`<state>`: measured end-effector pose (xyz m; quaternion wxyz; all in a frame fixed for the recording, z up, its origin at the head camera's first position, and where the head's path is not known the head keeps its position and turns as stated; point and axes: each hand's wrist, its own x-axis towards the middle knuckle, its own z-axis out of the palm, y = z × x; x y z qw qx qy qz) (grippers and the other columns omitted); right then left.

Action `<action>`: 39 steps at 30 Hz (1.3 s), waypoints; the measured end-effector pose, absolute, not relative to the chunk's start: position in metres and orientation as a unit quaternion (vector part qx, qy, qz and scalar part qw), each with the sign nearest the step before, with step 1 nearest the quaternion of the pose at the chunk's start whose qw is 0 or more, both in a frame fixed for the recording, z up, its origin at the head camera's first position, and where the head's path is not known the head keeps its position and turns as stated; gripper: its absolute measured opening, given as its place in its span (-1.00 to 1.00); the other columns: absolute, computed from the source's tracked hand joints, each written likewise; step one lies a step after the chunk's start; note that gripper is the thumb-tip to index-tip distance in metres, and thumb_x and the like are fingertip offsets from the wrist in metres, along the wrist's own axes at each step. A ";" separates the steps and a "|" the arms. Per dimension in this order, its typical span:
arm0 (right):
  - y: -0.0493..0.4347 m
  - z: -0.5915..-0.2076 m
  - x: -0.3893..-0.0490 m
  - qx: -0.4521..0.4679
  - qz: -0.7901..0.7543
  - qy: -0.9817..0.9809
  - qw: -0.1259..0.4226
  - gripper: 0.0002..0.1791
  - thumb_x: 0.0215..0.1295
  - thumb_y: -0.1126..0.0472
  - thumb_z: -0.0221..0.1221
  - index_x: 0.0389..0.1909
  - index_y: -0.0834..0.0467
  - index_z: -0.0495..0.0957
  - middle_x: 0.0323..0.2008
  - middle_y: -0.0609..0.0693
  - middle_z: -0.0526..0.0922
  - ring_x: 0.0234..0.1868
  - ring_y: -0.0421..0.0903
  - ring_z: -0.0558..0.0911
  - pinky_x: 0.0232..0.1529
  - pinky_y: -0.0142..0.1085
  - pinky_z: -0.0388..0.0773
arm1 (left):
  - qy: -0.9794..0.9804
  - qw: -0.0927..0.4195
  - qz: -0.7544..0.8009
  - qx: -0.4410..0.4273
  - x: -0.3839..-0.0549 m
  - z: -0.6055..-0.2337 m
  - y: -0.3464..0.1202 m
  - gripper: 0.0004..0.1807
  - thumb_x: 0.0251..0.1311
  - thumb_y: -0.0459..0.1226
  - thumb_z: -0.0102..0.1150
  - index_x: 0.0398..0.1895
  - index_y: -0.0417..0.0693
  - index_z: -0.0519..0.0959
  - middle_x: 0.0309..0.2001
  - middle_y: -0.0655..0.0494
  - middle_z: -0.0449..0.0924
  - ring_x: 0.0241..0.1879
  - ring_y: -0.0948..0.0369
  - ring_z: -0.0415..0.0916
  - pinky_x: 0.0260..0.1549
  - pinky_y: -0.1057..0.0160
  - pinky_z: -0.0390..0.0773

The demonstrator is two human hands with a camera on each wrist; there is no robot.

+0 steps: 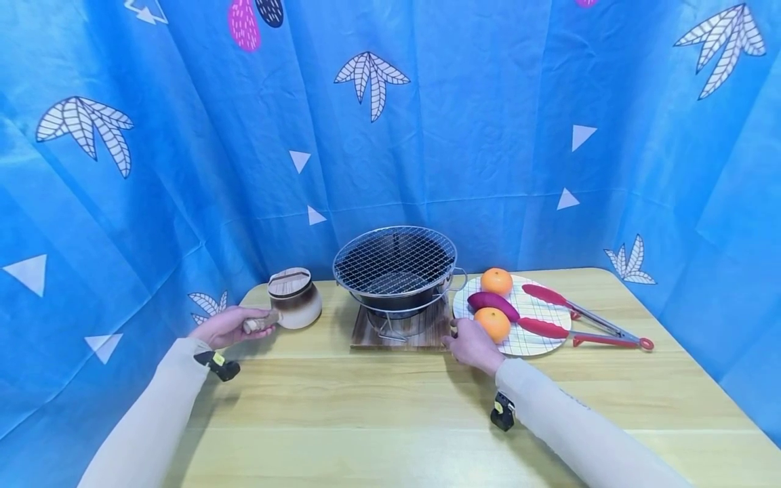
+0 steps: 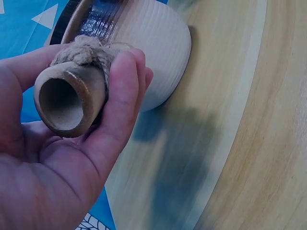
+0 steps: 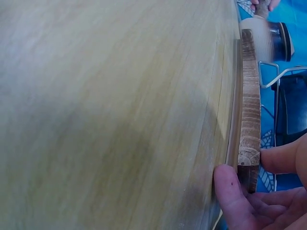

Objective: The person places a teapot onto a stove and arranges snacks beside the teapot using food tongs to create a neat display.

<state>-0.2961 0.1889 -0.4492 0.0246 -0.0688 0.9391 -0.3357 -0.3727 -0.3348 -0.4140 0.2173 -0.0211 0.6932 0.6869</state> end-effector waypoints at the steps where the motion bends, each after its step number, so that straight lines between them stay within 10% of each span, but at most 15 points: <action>1: 0.189 -0.449 -0.296 -0.070 -0.335 0.939 0.023 -0.43 0.40 0.18 0.20 0.32 0.41 0.39 -0.69 -0.02 0.59 -0.69 -0.15 0.56 -0.50 -0.31 0.49 | 0.692 0.218 0.688 -0.021 -0.373 -0.414 -0.335 -0.75 0.42 -0.36 0.10 0.09 -0.29 0.48 -0.04 -0.15 0.68 -0.19 0.11 0.73 -0.05 0.21 0.74; 39: 0.190 -0.450 -0.297 -0.056 -0.338 0.939 0.033 -0.37 0.40 0.14 0.21 0.36 0.41 0.36 -0.72 -0.02 0.53 -0.75 -0.10 0.54 -0.61 -0.29 0.49 | 0.649 0.175 0.737 -0.071 -0.371 -0.415 -0.325 -0.64 0.37 -0.44 0.13 0.17 -0.37 0.37 -0.19 -0.12 0.69 -0.24 0.09 0.73 -0.09 0.23 0.75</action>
